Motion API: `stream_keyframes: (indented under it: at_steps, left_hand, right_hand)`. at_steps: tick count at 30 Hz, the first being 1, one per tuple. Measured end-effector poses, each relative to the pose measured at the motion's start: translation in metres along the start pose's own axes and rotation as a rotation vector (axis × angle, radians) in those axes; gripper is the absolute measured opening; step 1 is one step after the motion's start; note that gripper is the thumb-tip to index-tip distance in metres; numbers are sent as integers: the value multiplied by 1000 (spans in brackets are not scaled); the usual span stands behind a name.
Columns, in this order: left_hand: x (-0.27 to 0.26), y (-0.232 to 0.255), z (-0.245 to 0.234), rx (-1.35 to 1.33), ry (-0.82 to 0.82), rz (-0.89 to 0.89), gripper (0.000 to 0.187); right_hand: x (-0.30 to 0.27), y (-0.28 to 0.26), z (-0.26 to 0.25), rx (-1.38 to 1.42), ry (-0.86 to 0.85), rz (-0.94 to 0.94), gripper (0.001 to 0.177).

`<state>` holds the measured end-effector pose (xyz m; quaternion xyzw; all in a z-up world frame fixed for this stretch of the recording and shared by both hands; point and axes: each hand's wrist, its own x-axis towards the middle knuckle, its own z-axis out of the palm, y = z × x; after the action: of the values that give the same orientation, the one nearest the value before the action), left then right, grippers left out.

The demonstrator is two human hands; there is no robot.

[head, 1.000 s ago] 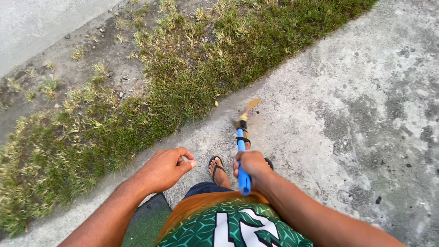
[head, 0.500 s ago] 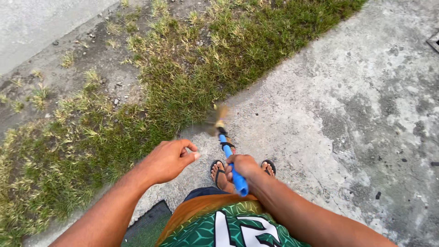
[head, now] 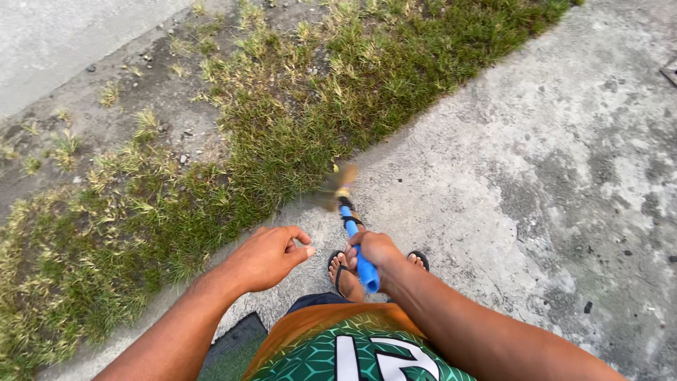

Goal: The person sweeps debris across a concrete sidewalk and near a metal grate using a broom.

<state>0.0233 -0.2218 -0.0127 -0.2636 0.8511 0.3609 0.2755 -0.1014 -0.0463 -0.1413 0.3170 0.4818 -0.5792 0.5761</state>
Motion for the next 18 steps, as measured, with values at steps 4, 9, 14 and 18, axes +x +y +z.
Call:
stream_keyframes:
  at_steps: [4,9,14,18]
  left_hand:
    - [-4,-11,-3,-27,52,-2,40]
    - [4,-21,9,41,-42,-35,40]
    - [9,-6,3,43,-19,12,41]
    - [7,-2,-8,-15,-4,-33,43]
  right_hand:
    - [-33,23,-6,54,48,92,5]
    - [-26,11,-39,-228,-139,73,13]
    - [8,-6,-27,171,-170,192,10]
    - [-22,24,-5,186,-78,160,12]
